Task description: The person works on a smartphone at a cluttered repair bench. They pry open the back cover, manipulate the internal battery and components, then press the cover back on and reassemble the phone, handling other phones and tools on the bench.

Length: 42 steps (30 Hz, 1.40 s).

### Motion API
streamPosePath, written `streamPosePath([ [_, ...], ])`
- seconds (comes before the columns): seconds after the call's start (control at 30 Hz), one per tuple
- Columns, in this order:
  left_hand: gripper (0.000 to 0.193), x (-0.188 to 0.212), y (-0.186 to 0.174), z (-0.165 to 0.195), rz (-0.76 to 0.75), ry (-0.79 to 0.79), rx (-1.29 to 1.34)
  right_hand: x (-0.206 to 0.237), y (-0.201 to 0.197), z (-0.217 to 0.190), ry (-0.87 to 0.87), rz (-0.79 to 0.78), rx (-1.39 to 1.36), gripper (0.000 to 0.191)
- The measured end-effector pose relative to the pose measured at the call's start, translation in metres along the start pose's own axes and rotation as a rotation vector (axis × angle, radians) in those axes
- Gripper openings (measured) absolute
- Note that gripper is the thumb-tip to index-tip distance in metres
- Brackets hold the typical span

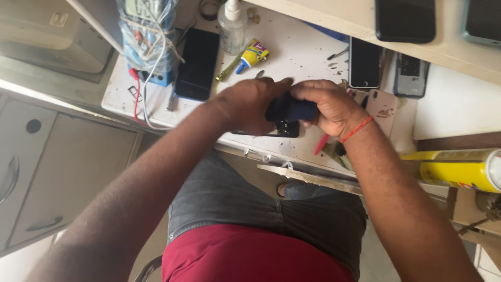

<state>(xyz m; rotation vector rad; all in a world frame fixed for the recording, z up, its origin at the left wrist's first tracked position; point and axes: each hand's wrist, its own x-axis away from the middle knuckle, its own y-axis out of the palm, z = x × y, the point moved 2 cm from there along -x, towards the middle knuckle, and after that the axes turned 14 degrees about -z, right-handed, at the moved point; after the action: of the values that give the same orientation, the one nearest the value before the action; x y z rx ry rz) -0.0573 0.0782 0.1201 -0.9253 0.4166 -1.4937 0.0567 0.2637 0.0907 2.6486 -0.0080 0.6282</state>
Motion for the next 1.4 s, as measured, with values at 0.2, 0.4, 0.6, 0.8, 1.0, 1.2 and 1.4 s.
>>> streamPosePath([
  [0.2,0.077,-0.003,-0.009,-0.011,0.134,-0.055,-0.105,0.028,-0.003,-0.007,-0.123,0.196,0.019,0.035],
  [0.4,0.085,-0.008,0.001,-0.019,0.131,-0.099,-0.089,0.031,-0.005,0.016,-0.004,0.165,0.198,0.023],
  [0.6,0.082,-0.009,0.003,-0.018,0.141,-0.065,-0.097,0.019,-0.003,0.027,0.018,0.186,0.155,0.017],
  [0.8,0.086,-0.01,0.0,-0.016,0.101,-0.091,-0.11,0.017,0.001,0.025,0.03,0.16,0.222,0.016],
  [1.0,0.083,-0.009,0.0,-0.008,0.031,-0.152,-0.064,0.018,0.003,0.024,0.04,0.126,0.232,0.019],
  [1.2,0.081,-0.009,0.001,-0.006,0.032,-0.157,-0.08,0.017,0.004,0.025,0.032,0.112,0.301,0.018],
  [1.4,0.081,-0.007,-0.001,-0.01,0.068,-0.122,-0.101,0.021,0.004,0.024,0.057,0.108,0.215,0.016],
])
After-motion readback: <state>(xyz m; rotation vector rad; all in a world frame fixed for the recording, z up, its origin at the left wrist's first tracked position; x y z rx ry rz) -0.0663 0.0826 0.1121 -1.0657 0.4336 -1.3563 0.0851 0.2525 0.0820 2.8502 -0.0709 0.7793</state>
